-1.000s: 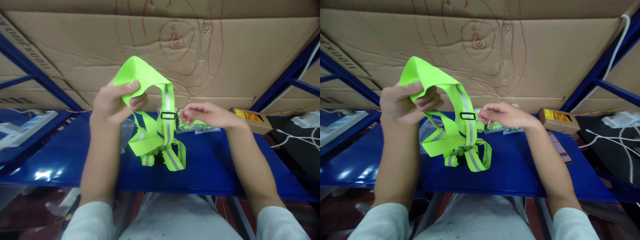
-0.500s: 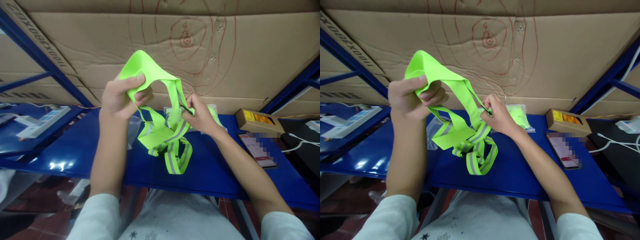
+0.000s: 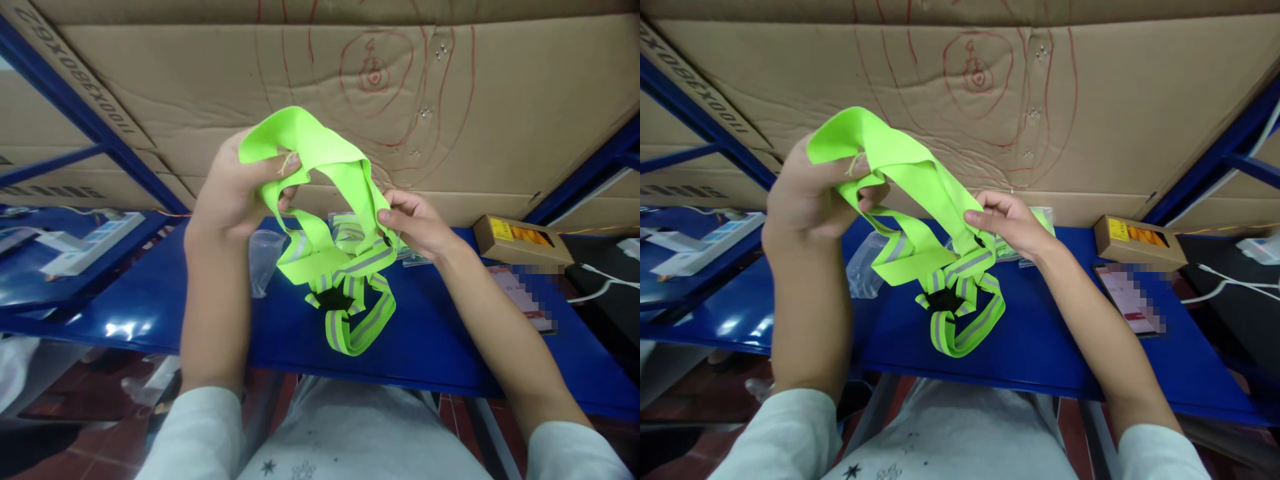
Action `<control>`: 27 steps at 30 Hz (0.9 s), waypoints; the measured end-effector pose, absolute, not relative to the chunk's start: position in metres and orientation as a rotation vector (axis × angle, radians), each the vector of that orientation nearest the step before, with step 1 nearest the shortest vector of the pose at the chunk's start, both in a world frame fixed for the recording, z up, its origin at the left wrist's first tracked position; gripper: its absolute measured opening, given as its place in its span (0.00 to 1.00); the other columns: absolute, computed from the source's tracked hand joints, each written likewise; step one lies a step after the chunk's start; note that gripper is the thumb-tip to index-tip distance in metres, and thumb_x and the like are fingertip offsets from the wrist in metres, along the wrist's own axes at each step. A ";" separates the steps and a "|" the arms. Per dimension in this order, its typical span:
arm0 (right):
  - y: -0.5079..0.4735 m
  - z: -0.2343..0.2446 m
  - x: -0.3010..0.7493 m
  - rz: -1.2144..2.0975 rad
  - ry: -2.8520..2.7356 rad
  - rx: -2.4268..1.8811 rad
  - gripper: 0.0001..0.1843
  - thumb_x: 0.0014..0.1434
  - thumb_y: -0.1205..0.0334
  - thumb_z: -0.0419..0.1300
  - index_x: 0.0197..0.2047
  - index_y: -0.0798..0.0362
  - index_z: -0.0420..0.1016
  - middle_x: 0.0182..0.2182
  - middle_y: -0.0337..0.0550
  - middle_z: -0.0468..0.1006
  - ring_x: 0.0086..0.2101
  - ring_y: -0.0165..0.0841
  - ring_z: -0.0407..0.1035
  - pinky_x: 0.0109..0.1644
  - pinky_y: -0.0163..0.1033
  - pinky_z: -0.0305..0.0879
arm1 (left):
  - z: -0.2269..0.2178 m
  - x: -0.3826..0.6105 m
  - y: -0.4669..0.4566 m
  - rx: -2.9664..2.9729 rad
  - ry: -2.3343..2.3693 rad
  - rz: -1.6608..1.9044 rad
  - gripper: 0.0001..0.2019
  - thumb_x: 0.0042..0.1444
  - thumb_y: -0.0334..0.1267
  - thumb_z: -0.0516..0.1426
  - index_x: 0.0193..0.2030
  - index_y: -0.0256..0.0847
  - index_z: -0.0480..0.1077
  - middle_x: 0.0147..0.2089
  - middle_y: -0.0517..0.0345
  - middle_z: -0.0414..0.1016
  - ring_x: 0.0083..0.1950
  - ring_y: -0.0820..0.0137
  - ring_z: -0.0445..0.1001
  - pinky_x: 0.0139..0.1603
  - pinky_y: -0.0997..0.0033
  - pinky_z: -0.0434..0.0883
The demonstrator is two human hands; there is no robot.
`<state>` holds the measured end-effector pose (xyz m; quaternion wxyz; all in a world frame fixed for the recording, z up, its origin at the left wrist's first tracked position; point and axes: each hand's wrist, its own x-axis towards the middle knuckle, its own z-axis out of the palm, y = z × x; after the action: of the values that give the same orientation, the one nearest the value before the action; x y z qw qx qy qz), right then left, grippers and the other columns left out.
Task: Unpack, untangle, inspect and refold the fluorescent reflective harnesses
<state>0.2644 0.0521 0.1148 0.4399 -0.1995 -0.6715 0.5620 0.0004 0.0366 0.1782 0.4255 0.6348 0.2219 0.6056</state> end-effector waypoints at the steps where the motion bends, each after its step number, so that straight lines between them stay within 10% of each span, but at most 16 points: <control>1: 0.052 0.117 0.266 1.392 -1.665 -0.468 0.23 0.53 0.49 0.78 0.30 0.52 0.69 0.32 0.36 0.73 0.31 0.27 0.66 0.36 0.32 0.65 | 0.177 0.001 0.038 1.599 0.576 1.559 0.11 0.45 0.39 0.72 0.35 0.41 0.81 0.26 0.60 0.72 0.18 0.77 0.61 0.13 0.71 0.52; 7: 0.048 0.123 0.272 1.555 -1.976 -0.399 0.20 0.54 0.54 0.77 0.46 0.50 0.78 0.40 0.38 0.81 0.42 0.32 0.75 0.46 0.36 0.72 | 0.177 0.022 0.024 1.722 0.582 1.564 0.05 0.52 0.36 0.69 0.37 0.44 0.81 0.30 0.59 0.74 0.20 0.75 0.64 0.14 0.73 0.59; 14: 0.030 0.147 0.291 1.202 -2.251 -0.689 0.19 0.60 0.45 0.71 0.40 0.54 0.84 0.34 0.40 0.82 0.35 0.33 0.73 0.37 0.36 0.68 | 0.185 0.016 0.005 2.015 1.007 1.878 0.11 0.59 0.30 0.64 0.48 0.41 0.82 0.33 0.62 0.76 0.28 0.75 0.75 0.24 0.79 0.68; 20: 0.015 0.152 0.282 1.213 -2.148 -0.684 0.22 0.59 0.44 0.71 0.48 0.52 0.80 0.42 0.44 0.81 0.40 0.36 0.75 0.38 0.37 0.72 | 0.192 0.012 0.007 1.951 1.051 1.957 0.03 0.61 0.34 0.65 0.38 0.41 0.82 0.28 0.63 0.76 0.26 0.76 0.70 0.25 0.76 0.64; 24: 0.012 0.139 0.258 1.012 -2.059 -0.687 0.41 0.54 0.48 0.76 0.66 0.45 0.66 0.64 0.48 0.71 0.58 0.41 0.70 0.46 0.38 0.77 | 0.204 0.029 0.005 1.985 1.048 1.966 0.04 0.59 0.29 0.64 0.34 0.41 0.80 0.29 0.62 0.76 0.32 0.72 0.74 0.34 0.72 0.68; 27: 0.010 0.133 0.245 1.103 -2.143 -0.613 0.32 0.59 0.47 0.71 0.64 0.46 0.72 0.57 0.45 0.78 0.54 0.41 0.73 0.47 0.40 0.76 | 0.213 0.040 0.003 2.022 1.042 1.980 0.06 0.57 0.27 0.63 0.32 0.41 0.79 0.30 0.60 0.77 0.32 0.70 0.74 0.36 0.67 0.70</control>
<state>0.2445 0.0104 0.1328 0.3215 -0.2334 -0.8159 0.4201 0.0402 0.0027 0.2135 0.0630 0.6692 0.3449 0.6552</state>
